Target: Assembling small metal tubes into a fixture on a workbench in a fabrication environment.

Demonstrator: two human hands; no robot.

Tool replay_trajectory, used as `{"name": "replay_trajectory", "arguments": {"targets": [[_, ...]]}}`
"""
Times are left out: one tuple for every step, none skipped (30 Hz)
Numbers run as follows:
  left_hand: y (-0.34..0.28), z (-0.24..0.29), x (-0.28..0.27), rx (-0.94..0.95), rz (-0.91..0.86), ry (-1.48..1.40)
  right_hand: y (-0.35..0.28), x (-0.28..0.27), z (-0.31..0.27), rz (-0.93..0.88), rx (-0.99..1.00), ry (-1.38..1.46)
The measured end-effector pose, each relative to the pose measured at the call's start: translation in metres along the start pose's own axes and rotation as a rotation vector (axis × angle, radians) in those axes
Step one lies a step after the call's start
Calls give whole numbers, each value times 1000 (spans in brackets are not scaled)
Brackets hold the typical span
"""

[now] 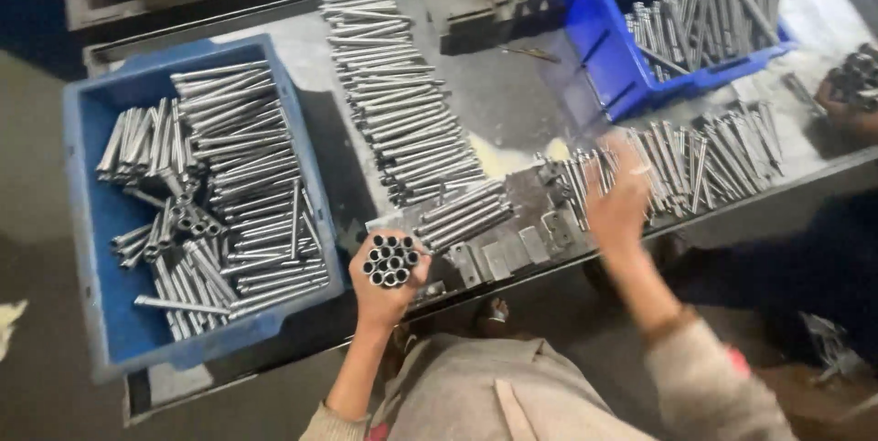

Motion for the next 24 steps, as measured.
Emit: {"name": "replay_trajectory", "arguments": {"targets": [[-1,3,0,-1,22,10,-16,12,-36,-12,-13,16],[-2,6,4,-14,6,-8,-34,41,-75,-205,-50,147],[-3,8,5,-29,-9,-24,-57,68,-118,-401,-88,280],[-1,16,2,-30,13,-11,-59,75,-140,-415,-102,297],[2,22,2,-47,-14,-32,-69,96,-155,-573,10,394],[4,27,1,-64,-42,-54,-83,115,-173,-731,124,488],[-1,20,-1,-70,-36,-47,-83,118,-173,-739,125,495],[-6,14,-3,-76,-38,-12,-82,120,-176,-745,102,514],[-10,7,-1,-80,-43,14,-80,121,-177,-748,80,525],[-6,7,-2,-85,-41,13,-84,122,-169,-753,83,524],[-6,8,-1,-66,-49,-26,-84,112,-159,-621,89,564],[-6,10,-1,-46,-57,-64,-85,102,-148,-487,94,600],[-6,7,-3,-57,-53,-59,-95,90,-165,-497,100,606],[-5,7,-5,-43,-44,-111,-108,81,-165,-446,341,916],[0,5,-4,-23,-46,-170,-123,75,-165,-364,588,1213],[0,6,-9,-28,-54,-171,-142,81,-172,-357,595,1211],[-1,12,-5,16,-115,-115,-180,105,-178,-589,772,1190],[-3,18,0,62,-175,-60,-222,123,-186,-821,949,1154],[-1,13,1,48,-172,-65,-231,139,-179,-825,964,1147],[0,8,1,22,-158,-106,-244,154,-167,-805,1030,1104],[3,3,-3,1,-146,-137,-257,172,-159,-784,1089,1073],[-6,1,-3,-8,-146,-132,-250,161,-166,-789,1098,1077],[-7,-1,-1,-14,-149,-153,-246,156,-177,-825,1207,1210],[-9,-3,2,-20,-152,-175,-240,148,-189,-861,1313,1346]]}}
Point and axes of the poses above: each hand's wrist, its own y-axis towards the middle knuckle, its own x-axis out of the palm, z = x × y, the point moved 10 cm from there along y, towards the middle knuckle, and after that the axes turned 5 degrees about -z, right-handed, at the moved point
